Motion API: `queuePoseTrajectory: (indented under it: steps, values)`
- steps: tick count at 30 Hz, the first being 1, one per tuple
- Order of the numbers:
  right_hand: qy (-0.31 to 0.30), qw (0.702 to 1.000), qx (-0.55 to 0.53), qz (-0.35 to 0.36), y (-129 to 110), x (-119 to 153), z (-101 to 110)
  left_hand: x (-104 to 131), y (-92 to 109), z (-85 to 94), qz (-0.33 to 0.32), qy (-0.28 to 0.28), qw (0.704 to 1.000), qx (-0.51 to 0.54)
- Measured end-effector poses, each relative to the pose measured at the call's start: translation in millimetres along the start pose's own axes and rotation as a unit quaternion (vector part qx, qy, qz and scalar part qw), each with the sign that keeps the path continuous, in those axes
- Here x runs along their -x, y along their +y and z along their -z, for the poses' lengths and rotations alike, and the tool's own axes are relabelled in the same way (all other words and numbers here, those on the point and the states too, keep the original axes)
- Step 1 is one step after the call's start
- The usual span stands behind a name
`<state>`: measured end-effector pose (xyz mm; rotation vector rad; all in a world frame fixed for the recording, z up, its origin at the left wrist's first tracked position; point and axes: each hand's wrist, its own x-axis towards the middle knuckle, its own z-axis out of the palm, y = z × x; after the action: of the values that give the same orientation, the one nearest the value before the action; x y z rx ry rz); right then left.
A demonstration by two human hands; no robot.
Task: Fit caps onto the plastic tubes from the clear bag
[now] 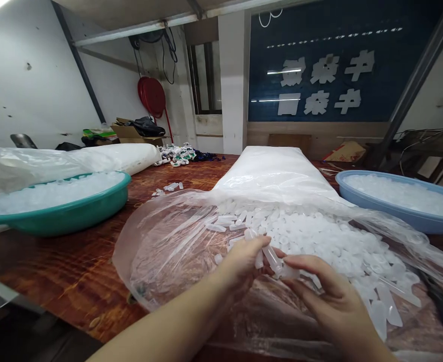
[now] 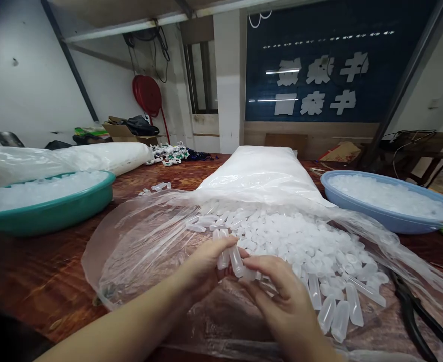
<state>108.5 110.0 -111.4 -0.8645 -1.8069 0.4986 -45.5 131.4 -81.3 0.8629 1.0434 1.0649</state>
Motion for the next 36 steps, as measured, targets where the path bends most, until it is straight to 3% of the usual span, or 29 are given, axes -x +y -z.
queuePoseTrajectory:
  steps: [3,6,9,11,14,17,19,21,23,25,29,34,36]
  values:
    - [-0.036,0.992,0.065,0.103,1,3,-2,-1,-14,-0.6,0.02,0.034,0.996,0.074]
    - [-0.089,0.962,0.155,0.207,5,3,1,-1,-21,1.3,0.032,0.062,0.992,0.103]
    - [-0.096,0.942,0.211,0.242,6,3,3,1,-23,2.3,0.04,0.081,0.987,0.133]
    - [-0.052,0.959,0.212,0.179,3,3,2,3,-23,3.5,0.025,0.083,0.989,0.123]
    - [-0.003,0.98,0.2,0.001,-2,-1,-3,5,-24,6.8,-0.024,0.065,0.998,0.009]
    - [-0.039,0.969,0.136,-0.2,-6,-5,-8,5,-26,8.7,-0.059,0.055,0.992,-0.092]
    - [-0.049,0.956,0.076,-0.28,-8,-7,-9,3,-28,8.5,-0.069,0.047,0.993,-0.084]
    - [-0.016,0.962,0.061,-0.265,-7,-7,-10,0,-30,8.3,-0.078,0.046,0.994,-0.062]
    - [0.014,0.978,0.088,-0.19,-6,-5,-10,-3,-32,8.5,-0.087,0.054,0.993,-0.056]
    - [0.005,0.981,0.104,-0.162,-2,-4,-10,-4,-32,9.0,-0.098,0.062,0.991,-0.06]
    - [-0.076,0.959,0.058,-0.267,4,-5,-9,-1,-30,7.9,-0.12,0.058,0.988,-0.078]
    - [-0.029,0.98,0.076,-0.179,-4,-7,-12,3,-27,6.2,-0.127,0.032,0.99,-0.053]
    - [-0.046,0.965,-0.038,-0.256,-7,-8,-16,6,-26,6.4,-0.148,0.02,0.986,-0.073]
